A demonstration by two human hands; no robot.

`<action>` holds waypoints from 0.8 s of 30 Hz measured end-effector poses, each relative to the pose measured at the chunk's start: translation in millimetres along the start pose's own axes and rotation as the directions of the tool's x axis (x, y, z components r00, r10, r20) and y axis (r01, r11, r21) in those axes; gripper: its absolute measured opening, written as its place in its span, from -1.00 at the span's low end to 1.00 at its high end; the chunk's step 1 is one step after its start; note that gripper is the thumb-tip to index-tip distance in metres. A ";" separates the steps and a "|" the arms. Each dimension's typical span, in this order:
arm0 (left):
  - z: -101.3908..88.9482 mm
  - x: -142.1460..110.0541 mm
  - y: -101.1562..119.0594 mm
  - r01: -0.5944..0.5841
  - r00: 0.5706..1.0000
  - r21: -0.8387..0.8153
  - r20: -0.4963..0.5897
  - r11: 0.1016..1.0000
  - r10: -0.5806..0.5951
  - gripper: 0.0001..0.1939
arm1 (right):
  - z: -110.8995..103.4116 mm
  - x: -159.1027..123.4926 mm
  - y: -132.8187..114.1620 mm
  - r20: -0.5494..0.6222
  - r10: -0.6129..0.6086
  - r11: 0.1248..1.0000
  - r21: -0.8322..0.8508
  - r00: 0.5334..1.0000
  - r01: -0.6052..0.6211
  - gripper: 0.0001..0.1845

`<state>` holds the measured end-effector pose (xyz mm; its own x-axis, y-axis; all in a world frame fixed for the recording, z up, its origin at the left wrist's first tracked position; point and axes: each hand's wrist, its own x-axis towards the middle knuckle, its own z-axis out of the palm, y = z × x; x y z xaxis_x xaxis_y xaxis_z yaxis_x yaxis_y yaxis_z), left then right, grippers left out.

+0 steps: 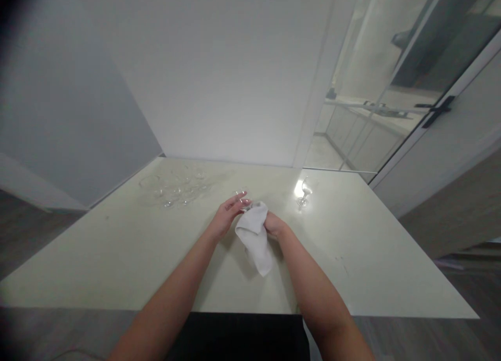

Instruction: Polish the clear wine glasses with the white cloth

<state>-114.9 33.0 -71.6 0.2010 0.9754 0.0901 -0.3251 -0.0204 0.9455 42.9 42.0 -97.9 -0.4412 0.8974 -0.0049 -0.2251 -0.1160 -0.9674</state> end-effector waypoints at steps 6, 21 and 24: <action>-1.3 1.7 1.0 -0.074 0.986 0.061 -0.143 0.995 0.082 -0.46 | 16.0 1.7 3.3 -0.018 -0.128 0.988 -0.093 0.992 0.126 -0.77; -2.4 4.2 3.6 -0.070 0.961 0.078 -0.261 0.994 0.088 -0.42 | 33.4 -0.8 -5.7 -0.087 -0.129 0.990 0.036 0.988 0.133 -0.71; -1.1 3.1 5.9 -0.073 0.955 0.093 -0.281 0.993 0.097 -0.43 | 33.1 1.9 -4.1 -0.152 -0.207 0.977 -0.084 0.966 0.196 -0.70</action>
<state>-117.2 36.1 -66.1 -0.0995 0.9910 0.0897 -0.2517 -0.1123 0.9613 14.2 30.2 -85.6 -0.2478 0.9560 0.1571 -0.2339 0.0983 -0.9673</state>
